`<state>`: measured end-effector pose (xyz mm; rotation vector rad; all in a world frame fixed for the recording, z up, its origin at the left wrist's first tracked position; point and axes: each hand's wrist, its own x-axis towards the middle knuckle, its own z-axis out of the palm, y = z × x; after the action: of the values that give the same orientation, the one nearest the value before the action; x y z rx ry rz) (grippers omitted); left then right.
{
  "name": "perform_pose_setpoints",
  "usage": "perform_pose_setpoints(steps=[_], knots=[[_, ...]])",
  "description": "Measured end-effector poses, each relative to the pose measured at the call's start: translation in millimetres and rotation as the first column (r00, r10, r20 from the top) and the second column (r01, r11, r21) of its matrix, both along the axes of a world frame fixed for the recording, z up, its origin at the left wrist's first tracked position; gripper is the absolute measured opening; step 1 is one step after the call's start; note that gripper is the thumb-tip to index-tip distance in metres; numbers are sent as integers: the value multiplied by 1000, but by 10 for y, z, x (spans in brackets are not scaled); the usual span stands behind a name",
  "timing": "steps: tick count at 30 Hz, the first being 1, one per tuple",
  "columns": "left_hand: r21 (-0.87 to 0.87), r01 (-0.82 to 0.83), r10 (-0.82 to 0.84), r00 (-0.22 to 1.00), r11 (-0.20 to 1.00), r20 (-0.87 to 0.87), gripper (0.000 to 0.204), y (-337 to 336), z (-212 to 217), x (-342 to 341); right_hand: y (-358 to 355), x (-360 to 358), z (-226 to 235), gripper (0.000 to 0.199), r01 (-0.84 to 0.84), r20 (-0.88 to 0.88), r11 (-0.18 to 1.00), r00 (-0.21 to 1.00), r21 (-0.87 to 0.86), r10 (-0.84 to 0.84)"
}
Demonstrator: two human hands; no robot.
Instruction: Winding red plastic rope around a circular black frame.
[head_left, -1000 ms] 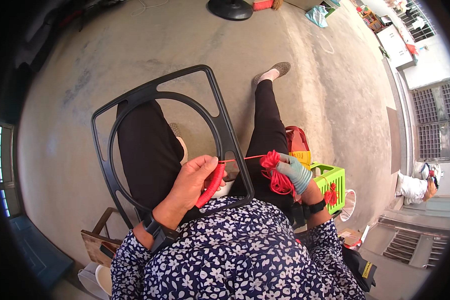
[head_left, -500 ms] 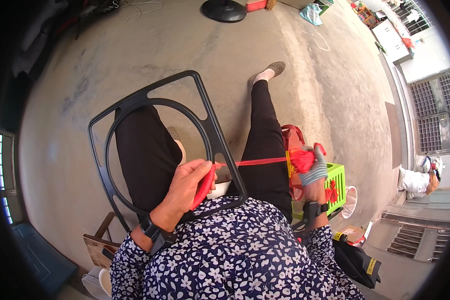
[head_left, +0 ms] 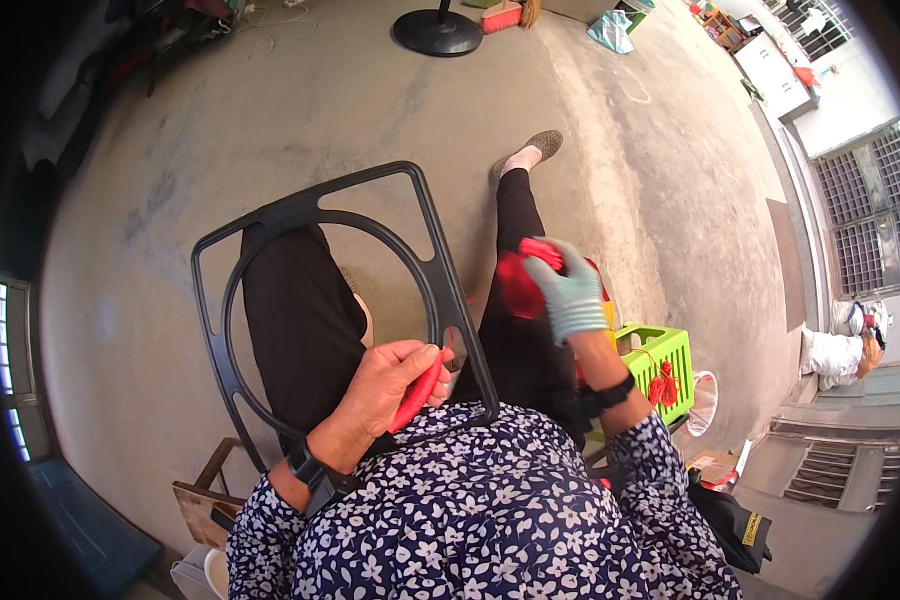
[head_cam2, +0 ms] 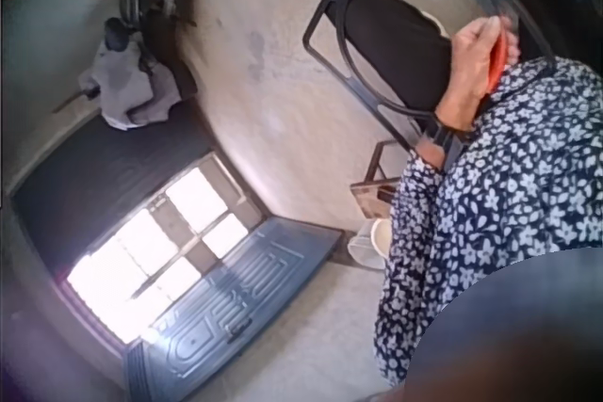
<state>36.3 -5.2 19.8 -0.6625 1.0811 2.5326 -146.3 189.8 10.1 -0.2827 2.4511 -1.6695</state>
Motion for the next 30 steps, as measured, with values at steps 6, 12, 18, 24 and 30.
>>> perform_pose_setpoints(steps=[6, 12, 18, 24, 30], knots=[[150, 49, -53, 998, 987, 20, 32, 27, -18, -34, -695, 242, -220, 33, 55, 684, 841, 611, -539, 399], [194, -331, 333, 943, 924, 21, 29, 141, -114, -35, -834, 410, 71, 44, 185, 620, 598, 105, -780, 777], [110, -163, 161, 987, 980, 22, 11, 54, -223, -8, -672, 514, 108, 53, 17, 609, 640, 326, -768, 723], [71, -192, 195, 980, 979, -35, 12, 23, -215, -27, -239, 719, 96, 44, -590, 543, 793, 621, -151, 565], [82, -197, 197, 980, 977, 5, 12, 37, -154, -27, -356, 811, 167, 41, -550, 384, 764, 822, 337, 421]])
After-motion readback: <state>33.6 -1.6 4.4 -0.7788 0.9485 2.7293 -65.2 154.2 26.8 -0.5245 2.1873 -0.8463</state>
